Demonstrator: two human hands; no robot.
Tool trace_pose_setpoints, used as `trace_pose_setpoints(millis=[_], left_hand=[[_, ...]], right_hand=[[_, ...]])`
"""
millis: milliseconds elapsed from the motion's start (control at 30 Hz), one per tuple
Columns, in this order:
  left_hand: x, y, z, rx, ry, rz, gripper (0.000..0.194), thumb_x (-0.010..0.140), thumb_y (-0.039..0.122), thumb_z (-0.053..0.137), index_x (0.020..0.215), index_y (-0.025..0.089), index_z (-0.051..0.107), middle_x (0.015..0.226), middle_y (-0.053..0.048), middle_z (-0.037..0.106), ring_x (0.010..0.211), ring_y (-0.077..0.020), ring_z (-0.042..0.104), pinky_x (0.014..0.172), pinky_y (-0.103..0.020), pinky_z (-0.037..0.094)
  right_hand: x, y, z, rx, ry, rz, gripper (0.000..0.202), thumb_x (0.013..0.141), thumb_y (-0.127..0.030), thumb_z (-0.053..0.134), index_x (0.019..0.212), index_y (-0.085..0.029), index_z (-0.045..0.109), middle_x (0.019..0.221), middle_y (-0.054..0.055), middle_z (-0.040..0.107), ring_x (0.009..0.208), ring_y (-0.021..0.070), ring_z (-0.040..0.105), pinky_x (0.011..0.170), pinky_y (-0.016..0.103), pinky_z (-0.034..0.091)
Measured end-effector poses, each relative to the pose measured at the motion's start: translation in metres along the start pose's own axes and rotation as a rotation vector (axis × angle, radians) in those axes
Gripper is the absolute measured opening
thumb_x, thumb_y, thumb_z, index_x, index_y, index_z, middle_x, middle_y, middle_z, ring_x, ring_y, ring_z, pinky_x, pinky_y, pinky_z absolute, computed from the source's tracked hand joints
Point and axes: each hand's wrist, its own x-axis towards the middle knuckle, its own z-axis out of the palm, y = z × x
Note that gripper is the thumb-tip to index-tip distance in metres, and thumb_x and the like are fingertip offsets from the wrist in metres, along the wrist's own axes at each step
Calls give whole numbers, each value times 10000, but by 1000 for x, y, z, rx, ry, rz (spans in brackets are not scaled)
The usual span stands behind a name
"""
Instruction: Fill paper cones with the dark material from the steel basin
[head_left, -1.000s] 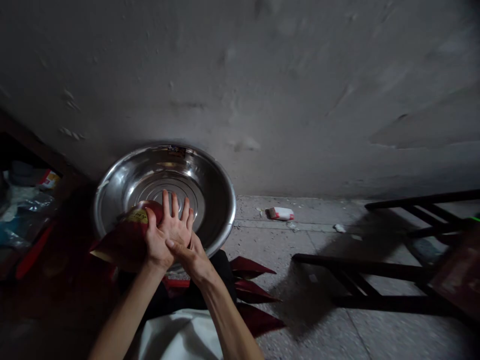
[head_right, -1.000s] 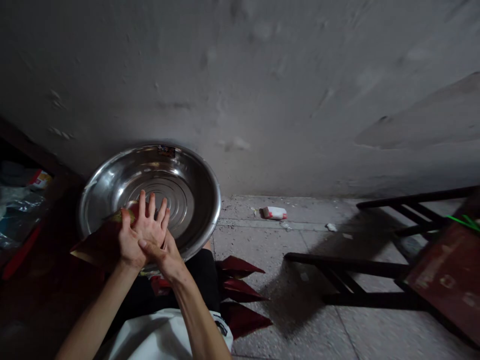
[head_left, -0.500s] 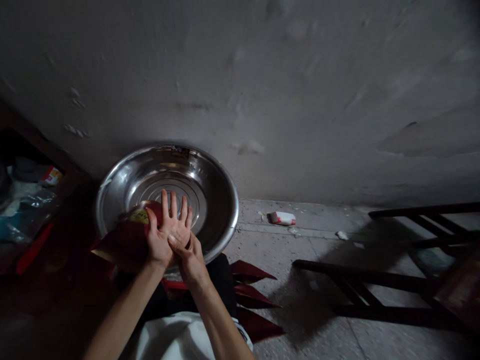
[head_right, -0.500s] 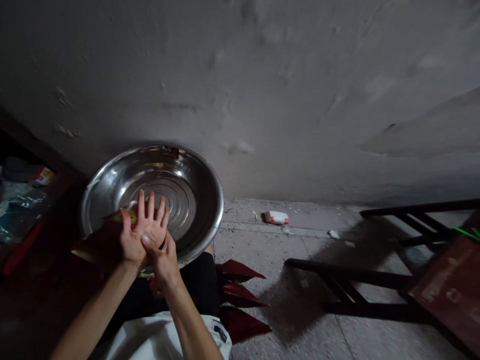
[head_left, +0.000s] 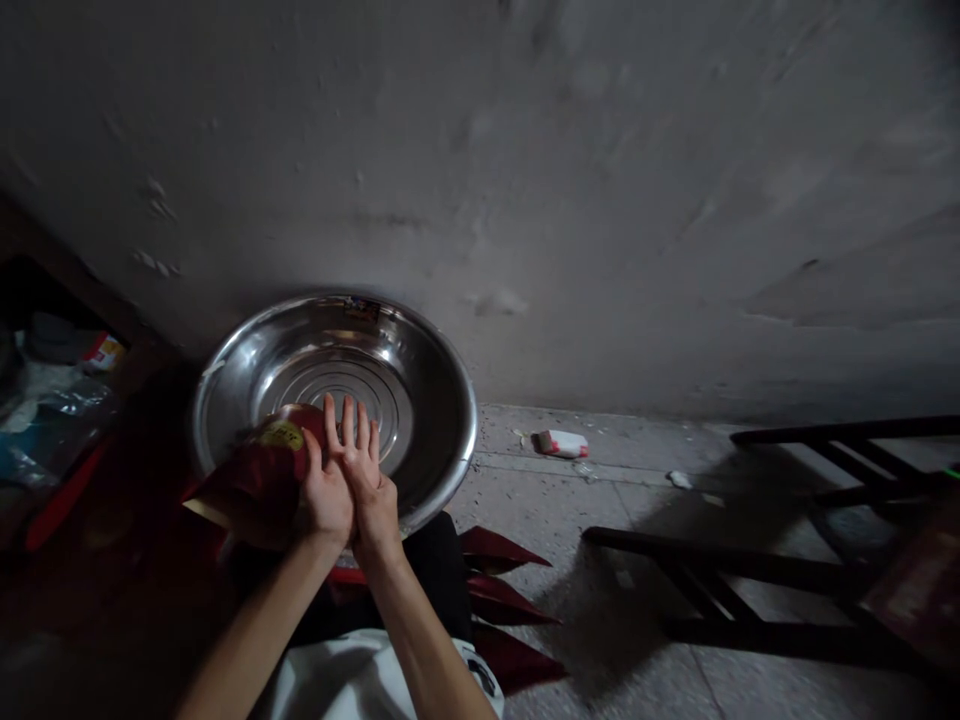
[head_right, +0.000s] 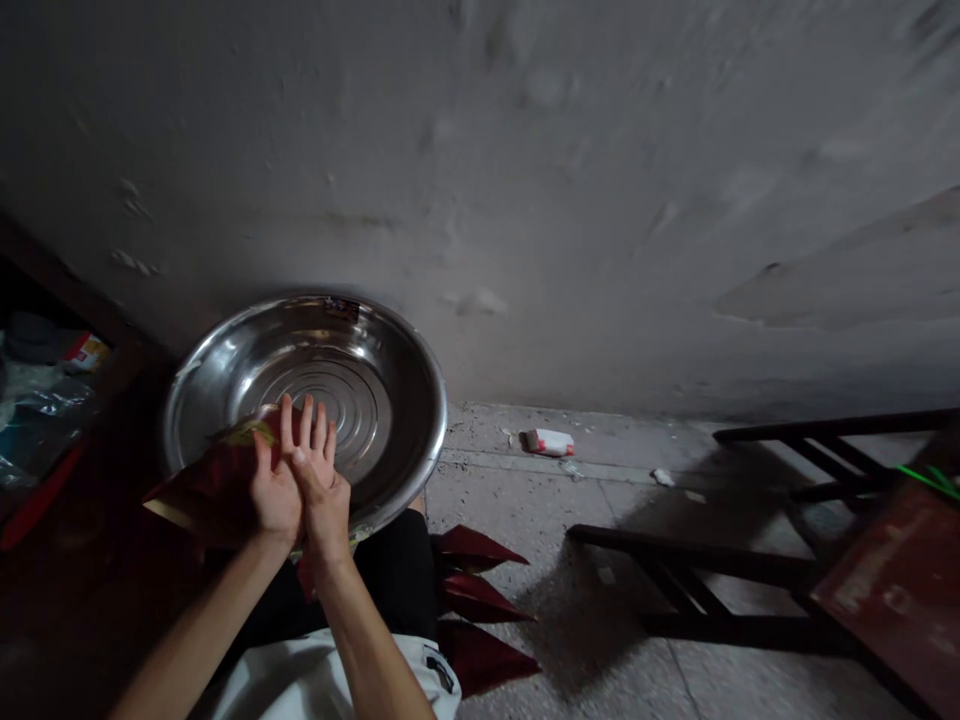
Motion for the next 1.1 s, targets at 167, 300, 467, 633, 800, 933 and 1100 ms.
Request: trace_pose_setpoints(millis=[167, 300, 467, 633, 800, 933, 1100], left_hand=[[10, 6, -9, -50, 0, -49, 588, 1041, 579, 152, 1488, 376, 476, 1586, 25, 427, 1493, -170, 345, 1219, -383, 300], [24, 8, -20, -20, 40, -69, 546, 1050, 525, 182, 1517, 387, 431, 1587, 32, 428, 1488, -140, 346, 1208, -331, 299], [27, 17, -31, -23, 87, -182, 623, 1033, 582, 150, 1533, 329, 420, 1559, -27, 467, 1471, -169, 383, 1225, -360, 258], [18, 37, -22, -65, 61, -165, 624, 1020, 614, 236, 1526, 310, 438, 1580, -33, 440, 1456, -194, 409, 1219, -367, 285], [23, 33, -16, -45, 46, -196, 598, 1031, 581, 236, 1544, 325, 408, 1591, -22, 425, 1482, -193, 365, 1221, -382, 276], [25, 33, -21, -44, -2, -260, 660, 1013, 629, 254, 1549, 277, 406, 1565, -76, 458, 1473, -220, 385, 1234, -409, 242], [19, 38, -24, -68, 14, -149, 627, 1020, 611, 264, 1541, 295, 415, 1580, -51, 439, 1458, -189, 409, 1226, -356, 269]], right_hand=[[6, -2, -2, -133, 51, -45, 661, 932, -674, 460, 1353, -190, 619, 1320, 100, 680, 1277, 255, 611, 1087, 428, 481], [-10, -8, -8, -495, 20, -595, 589, 979, -574, 469, 1488, -278, 483, 1539, 47, 494, 1490, 226, 363, 1247, 457, 250], [6, -25, -35, -1116, -824, -881, 590, 994, -536, 479, 1541, -333, 391, 1577, -1, 431, 1494, 232, 356, 1281, 451, 195], [44, -38, -68, -1448, -306, -971, 592, 1048, -449, 360, 1576, -183, 326, 1581, 122, 410, 1498, 271, 343, 1242, 550, 287], [26, -40, -49, -1451, -736, -1288, 615, 1057, -447, 311, 1613, -208, 201, 1635, 59, 320, 1542, 219, 228, 1270, 472, 264], [44, -36, -51, -1546, -784, -1202, 601, 1050, -512, 309, 1586, -240, 296, 1602, 33, 389, 1529, 204, 272, 1274, 461, 261], [67, -38, -70, -1402, -179, -1077, 560, 1056, -363, 371, 1589, -212, 287, 1542, 127, 471, 1473, 271, 392, 1222, 594, 303]])
